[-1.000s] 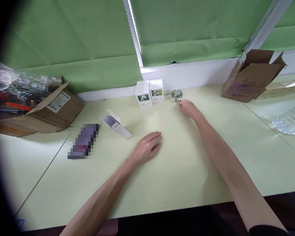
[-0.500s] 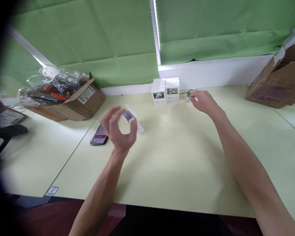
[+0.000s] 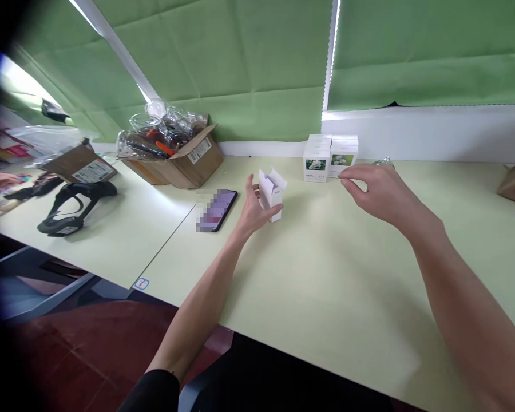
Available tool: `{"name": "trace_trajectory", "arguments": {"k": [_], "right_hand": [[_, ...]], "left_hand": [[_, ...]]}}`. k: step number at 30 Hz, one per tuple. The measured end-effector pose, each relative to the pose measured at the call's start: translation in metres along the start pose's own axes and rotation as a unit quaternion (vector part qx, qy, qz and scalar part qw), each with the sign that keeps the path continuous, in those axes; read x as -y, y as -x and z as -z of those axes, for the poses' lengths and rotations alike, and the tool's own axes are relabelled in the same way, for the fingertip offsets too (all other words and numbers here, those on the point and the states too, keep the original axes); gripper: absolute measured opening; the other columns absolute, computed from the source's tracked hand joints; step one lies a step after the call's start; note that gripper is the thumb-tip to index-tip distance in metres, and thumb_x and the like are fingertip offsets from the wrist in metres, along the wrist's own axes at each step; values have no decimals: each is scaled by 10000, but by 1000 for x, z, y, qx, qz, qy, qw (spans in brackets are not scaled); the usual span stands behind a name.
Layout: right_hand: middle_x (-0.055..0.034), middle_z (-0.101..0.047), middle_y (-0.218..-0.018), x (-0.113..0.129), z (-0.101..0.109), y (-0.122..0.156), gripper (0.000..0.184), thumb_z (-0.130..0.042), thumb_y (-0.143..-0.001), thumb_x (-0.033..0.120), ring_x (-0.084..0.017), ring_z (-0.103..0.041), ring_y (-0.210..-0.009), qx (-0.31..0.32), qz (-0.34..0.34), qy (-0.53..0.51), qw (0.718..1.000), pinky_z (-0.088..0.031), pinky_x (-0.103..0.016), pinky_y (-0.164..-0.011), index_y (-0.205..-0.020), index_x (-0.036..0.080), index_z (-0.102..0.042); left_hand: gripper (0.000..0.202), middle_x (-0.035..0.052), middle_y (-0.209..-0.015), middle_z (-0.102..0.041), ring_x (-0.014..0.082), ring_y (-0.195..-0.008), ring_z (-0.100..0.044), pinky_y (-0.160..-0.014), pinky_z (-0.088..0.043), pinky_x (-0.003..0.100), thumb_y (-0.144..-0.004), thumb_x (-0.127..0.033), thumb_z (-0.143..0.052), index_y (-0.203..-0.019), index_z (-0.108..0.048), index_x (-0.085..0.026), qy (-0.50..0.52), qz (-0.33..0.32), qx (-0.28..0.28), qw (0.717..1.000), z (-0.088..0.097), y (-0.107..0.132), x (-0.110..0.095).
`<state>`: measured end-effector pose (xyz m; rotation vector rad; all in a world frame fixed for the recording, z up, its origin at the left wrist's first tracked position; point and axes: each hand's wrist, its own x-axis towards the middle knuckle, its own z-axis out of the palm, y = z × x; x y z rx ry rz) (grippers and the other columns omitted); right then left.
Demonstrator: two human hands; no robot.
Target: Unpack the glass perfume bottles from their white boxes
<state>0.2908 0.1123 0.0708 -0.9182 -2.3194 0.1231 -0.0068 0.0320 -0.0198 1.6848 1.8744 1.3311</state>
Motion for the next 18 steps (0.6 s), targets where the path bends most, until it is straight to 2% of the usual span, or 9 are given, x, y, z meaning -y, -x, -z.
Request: {"name": "trace_trajectory", "arguments": {"k": [2,5,8,10,14,18], "right_hand": [[-33,-766,-1124,10,-2,1,262,-539,-929,357,-294,-692,-1076,3,4,-11,1000,-539,-381,-712,-1027,266,-764],[-41,-766,-1122,30,-4,1,256,-548,-926,344,-286,-696,-1058,12,8,-40,999,-540,-360,-669,-1040,259,-762],[-46,-767,-1100,52,-5,3,256,-541,-938,328,-263,-701,-989,36,27,-81,996,-528,-339,-639,-1058,260,-756],[-50,-762,-1103,65,-6,5,266,-529,-948,321,-247,-698,-935,64,33,-110,991,-510,-329,-617,-1080,260,-751],[-61,-764,-1009,78,-13,10,305,-503,-959,311,-193,-658,-725,126,-11,-142,982,-478,-319,-582,-1136,222,-735],[-58,-756,-870,76,-26,10,283,-495,-929,251,-174,-625,-627,97,-67,-148,982,-467,-319,-589,-1034,185,-750]], "left_hand": [[1074,170,-1388,-440,330,-1258,-511,-1005,-473,469,-688,-417,-828,-1501,-150,-241,-11,-8,-9,1000,-5,1,-3],[901,165,-1388,-437,332,-1309,-472,-1050,-454,470,-678,-340,-823,-1400,-298,-219,-49,-71,-5,996,-10,5,-9],[847,165,-1436,-419,317,-1355,-446,-1067,-450,455,-709,-256,-781,-1393,-282,-225,-81,-156,9,984,-15,11,-16],[835,158,-1429,-448,304,-1348,-467,-1076,-445,447,-726,-233,-766,-1396,-268,-230,-97,-190,14,977,-19,15,-19],[775,140,-1362,-526,292,-1285,-534,-1052,-463,441,-754,-233,-743,-1377,-282,-233,-121,-217,22,969,-24,18,-20],[768,138,-1365,-532,290,-1279,-545,-1042,-471,430,-750,-240,-734,-1376,-289,-230,-125,-224,22,966,-24,17,-19]]}}
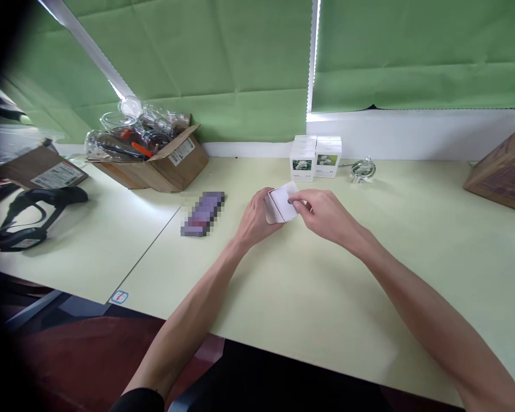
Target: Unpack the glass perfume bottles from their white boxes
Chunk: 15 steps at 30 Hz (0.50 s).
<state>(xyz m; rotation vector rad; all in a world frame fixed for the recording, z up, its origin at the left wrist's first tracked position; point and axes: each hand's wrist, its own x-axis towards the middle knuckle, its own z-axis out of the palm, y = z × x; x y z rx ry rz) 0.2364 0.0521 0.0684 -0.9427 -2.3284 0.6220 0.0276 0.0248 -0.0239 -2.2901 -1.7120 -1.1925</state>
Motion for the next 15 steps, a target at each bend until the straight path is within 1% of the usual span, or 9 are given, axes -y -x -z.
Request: {"name": "trace_trajectory", "arguments": {"k": [2,4,7,9,11,13,15], "right_hand": [[-55,-758,-876,-3,-3,-2,274,-485,-919,236,-175,-637,-628,-29,-16,-18,999,-468,-316,-594,-993,188,-744],[-45,-757,-841,-5,-5,-3,263,-481,-917,243,-170,-625,-594,-46,-25,-17,998,-456,-314,-578,-948,197,-738],[-35,-754,-817,-5,-9,-3,189,-547,-892,277,-173,-619,-587,-19,-14,16,1000,-444,-313,-577,-880,213,-725],[-46,-760,-889,-4,-14,-1,147,-612,-869,320,-193,-642,-645,-12,-4,51,999,-445,-321,-603,-900,217,-714],[-70,-756,-973,-2,-19,0,184,-638,-868,363,-212,-651,-691,-32,-6,86,996,-440,-336,-630,-953,212,-700],[-81,-747,-1001,1,-23,1,211,-608,-898,383,-215,-647,-701,-43,-19,97,994,-432,-342,-638,-986,207,-685],[-73,-741,-989,3,-25,2,229,-538,-945,393,-208,-641,-705,-36,-34,84,995,-424,-337,-635,-977,211,-674]], "left_hand": [[790,143,-1374,-527,295,-1288,-539,-1043,-472,429,-741,-244,-745,-1381,-282,-228,1,0,-1,1000,0,0,0],[806,146,-1387,-519,299,-1298,-530,-1046,-470,434,-736,-242,-750,-1388,-275,-231,-1,0,4,1000,0,0,0],[792,142,-1391,-520,300,-1299,-527,-1063,-455,449,-751,-246,-743,-1395,-281,-239,-13,-13,12,1000,-1,0,-1],[786,145,-1393,-520,303,-1307,-522,-1078,-443,458,-763,-267,-746,-1397,-283,-234,-21,-23,9,999,-1,1,-1],[792,151,-1399,-516,309,-1318,-515,-1083,-441,464,-769,-293,-752,-1401,-279,-229,-28,-18,3,999,-2,1,-1],[796,154,-1402,-515,311,-1324,-511,-1080,-444,467,-771,-298,-751,-1406,-277,-229,-35,-11,0,999,-2,1,-1],[787,156,-1401,-518,310,-1324,-511,-1084,-442,469,-776,-276,-739,-1411,-276,-229,-45,-12,-2,999,-2,1,0]]}}
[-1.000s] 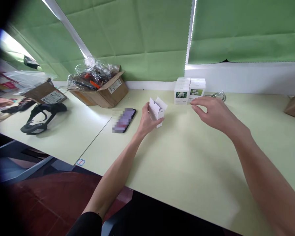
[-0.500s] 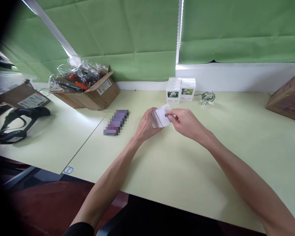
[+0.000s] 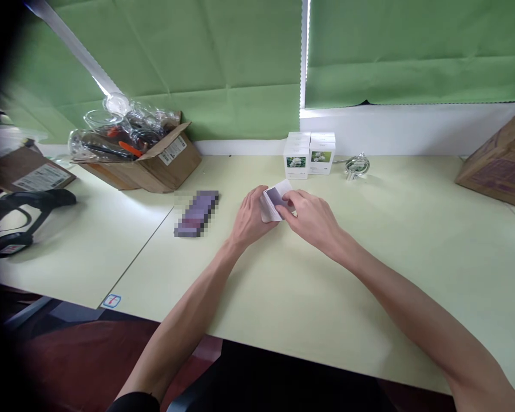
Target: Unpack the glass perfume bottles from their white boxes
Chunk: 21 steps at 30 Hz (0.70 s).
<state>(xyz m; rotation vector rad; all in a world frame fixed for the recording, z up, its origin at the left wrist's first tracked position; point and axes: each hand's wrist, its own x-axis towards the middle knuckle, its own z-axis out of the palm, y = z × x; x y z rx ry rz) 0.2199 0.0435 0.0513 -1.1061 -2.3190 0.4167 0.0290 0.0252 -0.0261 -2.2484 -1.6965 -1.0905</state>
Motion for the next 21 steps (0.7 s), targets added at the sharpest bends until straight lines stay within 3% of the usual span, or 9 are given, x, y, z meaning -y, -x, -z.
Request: {"name": "trace_trajectory", "arguments": {"k": [4,8,11,16,21], "right_hand": [[-59,-718,-910,1,-1,0,329,-524,-947,503,-199,-620,-702,12,9,-4,1000,-397,-323,-602,-856,212,-648],[-71,-709,-906,-4,-4,-1,304,-506,-956,353,-200,-620,-708,5,34,20,999,-393,-332,-591,-706,209,-603],[-92,-725,-980,-8,-3,-3,270,-518,-933,297,-220,-645,-767,-35,42,-6,998,-456,-352,-633,-691,209,-602],[-95,-728,-982,-13,15,-9,212,-548,-915,340,-254,-670,-881,-118,29,-82,989,-554,-361,-634,-763,221,-636],[-74,-712,-1002,-19,37,-11,234,-574,-906,429,-228,-677,-825,-187,-23,-136,973,-606,-359,-602,-818,229,-658]], "left_hand": [[776,162,-1410,-514,313,-1331,-505,-1094,-430,479,-790,-244,-703,-1432,-267,-222,-14,-14,4,1000,0,0,0],[778,163,-1410,-513,327,-1329,-498,-1096,-418,493,-798,-280,-705,-1445,-276,-227,-20,-16,13,1000,0,0,0],[787,166,-1401,-516,341,-1325,-492,-1091,-415,499,-793,-302,-718,-1448,-287,-226,-30,2,9,999,1,-2,1],[820,176,-1416,-497,348,-1325,-481,-1096,-406,502,-791,-369,-743,-1454,-284,-218,-24,52,-12,998,4,-4,4],[882,173,-1458,-446,341,-1360,-445,-1103,-397,500,-790,-416,-763,-1475,-234,-244,37,120,-26,992,7,-4,6]]}}
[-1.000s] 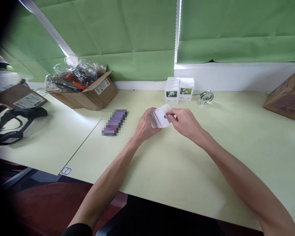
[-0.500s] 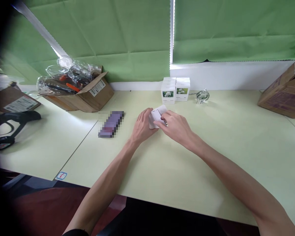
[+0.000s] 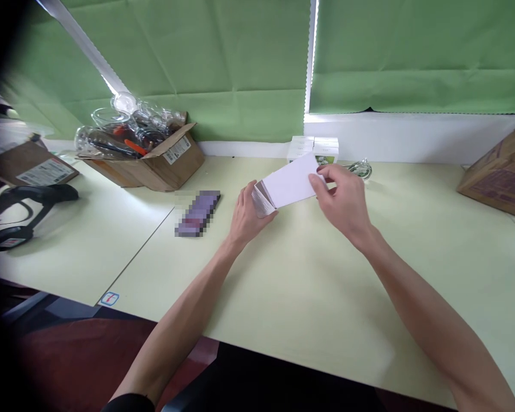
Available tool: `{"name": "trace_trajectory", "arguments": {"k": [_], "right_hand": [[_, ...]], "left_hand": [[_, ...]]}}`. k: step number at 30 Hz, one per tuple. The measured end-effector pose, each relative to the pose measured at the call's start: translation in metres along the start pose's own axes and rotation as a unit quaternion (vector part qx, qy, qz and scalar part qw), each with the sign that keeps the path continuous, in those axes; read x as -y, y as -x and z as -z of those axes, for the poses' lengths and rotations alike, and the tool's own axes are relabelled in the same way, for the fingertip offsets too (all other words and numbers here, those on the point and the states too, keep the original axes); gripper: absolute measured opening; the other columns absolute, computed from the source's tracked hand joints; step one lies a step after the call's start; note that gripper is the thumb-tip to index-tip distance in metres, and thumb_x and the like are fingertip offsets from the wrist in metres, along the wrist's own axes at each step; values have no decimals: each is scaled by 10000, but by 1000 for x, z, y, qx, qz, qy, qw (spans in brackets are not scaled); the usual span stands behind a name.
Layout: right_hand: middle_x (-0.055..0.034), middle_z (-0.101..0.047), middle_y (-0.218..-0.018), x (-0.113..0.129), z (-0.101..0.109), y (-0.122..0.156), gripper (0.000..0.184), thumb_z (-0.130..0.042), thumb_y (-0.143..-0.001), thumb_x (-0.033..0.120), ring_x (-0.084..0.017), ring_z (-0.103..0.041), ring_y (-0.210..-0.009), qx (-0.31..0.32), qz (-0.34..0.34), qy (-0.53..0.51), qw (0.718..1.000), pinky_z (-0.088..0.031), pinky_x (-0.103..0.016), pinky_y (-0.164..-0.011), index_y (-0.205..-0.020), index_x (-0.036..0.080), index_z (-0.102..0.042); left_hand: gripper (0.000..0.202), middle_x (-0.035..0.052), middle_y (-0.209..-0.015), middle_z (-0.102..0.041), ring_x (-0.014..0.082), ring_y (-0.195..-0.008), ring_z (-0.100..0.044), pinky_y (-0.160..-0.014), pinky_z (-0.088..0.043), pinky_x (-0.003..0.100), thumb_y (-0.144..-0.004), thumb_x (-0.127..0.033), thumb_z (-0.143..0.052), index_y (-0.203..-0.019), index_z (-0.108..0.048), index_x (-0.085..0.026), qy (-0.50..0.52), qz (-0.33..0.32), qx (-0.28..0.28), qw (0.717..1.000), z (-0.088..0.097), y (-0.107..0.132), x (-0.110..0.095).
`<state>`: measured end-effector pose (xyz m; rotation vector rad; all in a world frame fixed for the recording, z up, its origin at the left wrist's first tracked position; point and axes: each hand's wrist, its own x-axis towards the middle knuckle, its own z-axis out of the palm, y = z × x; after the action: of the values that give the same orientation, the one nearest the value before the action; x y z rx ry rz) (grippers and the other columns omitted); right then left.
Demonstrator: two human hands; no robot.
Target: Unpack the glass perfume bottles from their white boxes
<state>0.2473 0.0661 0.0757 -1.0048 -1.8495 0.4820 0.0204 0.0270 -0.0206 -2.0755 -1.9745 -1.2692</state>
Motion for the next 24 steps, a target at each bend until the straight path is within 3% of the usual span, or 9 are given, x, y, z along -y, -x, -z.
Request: {"name": "trace_trajectory", "arguments": {"k": [4,8,13,16,19,24], "right_hand": [[-62,-703,-976,-1,10,-5,252,-588,-903,463,-206,-688,-763,-33,-31,-7,999,-616,-341,-569,-829,230,-653],[-56,-711,-966,-4,14,-6,300,-590,-897,516,-187,-690,-710,-46,-26,8,999,-610,-312,-537,-856,229,-664],[-57,-725,-936,-10,18,-9,341,-591,-889,552,-190,-693,-677,-41,-21,29,999,-585,-299,-509,-836,228,-680],[-54,-730,-914,-14,22,-11,351,-597,-879,565,-193,-689,-642,-40,-23,34,998,-576,-308,-508,-813,234,-690],[-48,-736,-908,-17,25,-13,350,-602,-878,556,-187,-687,-620,-35,-31,41,998,-557,-304,-512,-772,232,-679],[-49,-739,-871,-21,27,-16,338,-625,-867,532,-192,-688,-571,-18,-54,59,997,-520,-315,-530,-759,213,-657]], "left_hand": [[972,177,-1470,-407,341,-1350,-452,-1037,-454,469,-729,-420,-822,-1459,-203,-252,72,94,-8,993,1,-1,2],[884,159,-1389,-456,328,-1303,-491,-1029,-457,467,-743,-400,-800,-1413,-248,-239,116,141,-21,983,2,-4,7],[910,168,-1412,-405,360,-1376,-389,-1104,-389,527,-698,-306,-794,-1437,-269,-229,91,144,29,985,5,-6,21],[889,169,-1390,-414,360,-1334,-430,-1095,-395,540,-692,-278,-773,-1439,-295,-221,88,155,66,982,9,-7,29],[858,160,-1363,-425,332,-1279,-483,-1072,-426,507,-696,-269,-752,-1432,-314,-219,100,165,58,980,11,-7,32],[947,164,-1372,-424,323,-1327,-438,-1082,-413,479,-663,-270,-781,-1458,-269,-212,101,161,36,981,13,-8,39]]}}
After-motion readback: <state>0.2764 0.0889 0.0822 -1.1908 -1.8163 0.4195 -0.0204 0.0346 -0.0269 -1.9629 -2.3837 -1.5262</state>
